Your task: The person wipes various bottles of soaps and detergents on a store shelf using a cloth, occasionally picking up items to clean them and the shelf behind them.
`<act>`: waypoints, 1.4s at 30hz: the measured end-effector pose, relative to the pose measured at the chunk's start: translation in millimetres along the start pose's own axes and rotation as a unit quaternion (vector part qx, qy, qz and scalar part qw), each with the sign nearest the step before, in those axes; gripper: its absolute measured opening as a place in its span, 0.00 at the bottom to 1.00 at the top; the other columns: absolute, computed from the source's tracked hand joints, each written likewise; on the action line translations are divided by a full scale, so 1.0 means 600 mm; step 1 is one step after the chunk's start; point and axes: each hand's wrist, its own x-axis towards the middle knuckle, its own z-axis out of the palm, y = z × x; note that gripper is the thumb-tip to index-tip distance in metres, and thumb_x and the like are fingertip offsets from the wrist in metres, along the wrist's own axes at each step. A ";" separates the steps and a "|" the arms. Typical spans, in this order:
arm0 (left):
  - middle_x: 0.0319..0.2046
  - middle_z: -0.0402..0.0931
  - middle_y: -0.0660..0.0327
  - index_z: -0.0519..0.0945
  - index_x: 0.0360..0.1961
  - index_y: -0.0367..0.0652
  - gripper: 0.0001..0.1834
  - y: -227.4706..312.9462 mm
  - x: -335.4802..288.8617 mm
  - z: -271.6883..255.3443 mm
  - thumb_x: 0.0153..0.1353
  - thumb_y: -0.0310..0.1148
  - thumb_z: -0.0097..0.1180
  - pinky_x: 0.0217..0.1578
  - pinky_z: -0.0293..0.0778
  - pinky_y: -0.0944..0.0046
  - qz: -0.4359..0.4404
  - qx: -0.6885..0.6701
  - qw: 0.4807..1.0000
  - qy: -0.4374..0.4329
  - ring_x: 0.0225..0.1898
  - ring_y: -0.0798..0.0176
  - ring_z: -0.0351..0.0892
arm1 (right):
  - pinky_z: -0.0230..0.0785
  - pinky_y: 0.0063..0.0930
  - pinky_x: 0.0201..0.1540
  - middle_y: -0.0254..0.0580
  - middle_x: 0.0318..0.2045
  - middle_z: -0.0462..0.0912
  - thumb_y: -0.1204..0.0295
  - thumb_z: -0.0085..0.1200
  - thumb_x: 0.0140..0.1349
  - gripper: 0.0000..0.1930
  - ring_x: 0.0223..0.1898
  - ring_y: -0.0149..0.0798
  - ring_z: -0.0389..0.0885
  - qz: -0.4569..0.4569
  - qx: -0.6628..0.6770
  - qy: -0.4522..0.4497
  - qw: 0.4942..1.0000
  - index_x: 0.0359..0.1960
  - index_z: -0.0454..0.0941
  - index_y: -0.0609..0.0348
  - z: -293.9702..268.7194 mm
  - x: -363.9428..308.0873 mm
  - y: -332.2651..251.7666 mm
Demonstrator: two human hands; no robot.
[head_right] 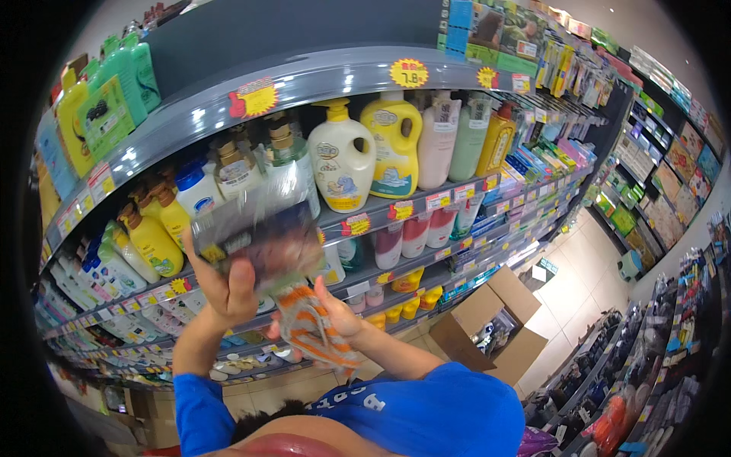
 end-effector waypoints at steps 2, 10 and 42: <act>0.53 0.65 0.52 0.54 0.62 0.31 0.33 0.006 0.107 0.049 0.66 0.45 0.46 0.56 0.60 0.60 -0.032 -0.122 0.989 0.075 0.54 0.59 0.66 | 0.69 0.30 0.52 0.55 0.49 0.77 0.40 0.19 0.66 0.40 0.51 0.39 0.76 0.008 -0.002 -0.008 1.000 0.61 0.60 0.65 -0.016 -0.035 -0.014; 0.35 0.77 0.57 0.64 0.48 0.38 0.12 -0.062 0.489 0.224 0.68 0.33 0.43 0.30 0.73 0.66 -0.074 -0.090 0.992 0.053 0.30 0.64 0.76 | 0.71 0.33 0.49 0.56 0.45 0.78 0.41 0.21 0.67 0.39 0.48 0.43 0.78 -0.006 -0.170 0.189 0.967 0.57 0.63 0.68 -0.082 -0.150 -0.127; 0.39 0.73 0.55 0.52 0.63 0.46 0.30 -0.249 0.559 0.345 0.63 0.24 0.50 0.42 0.80 0.61 -0.404 0.012 0.904 -0.139 0.39 0.60 0.79 | 0.75 0.28 0.44 0.56 0.43 0.79 0.49 0.24 0.71 0.32 0.44 0.40 0.80 0.050 -0.161 0.251 0.953 0.56 0.65 0.67 -0.204 -0.327 -0.393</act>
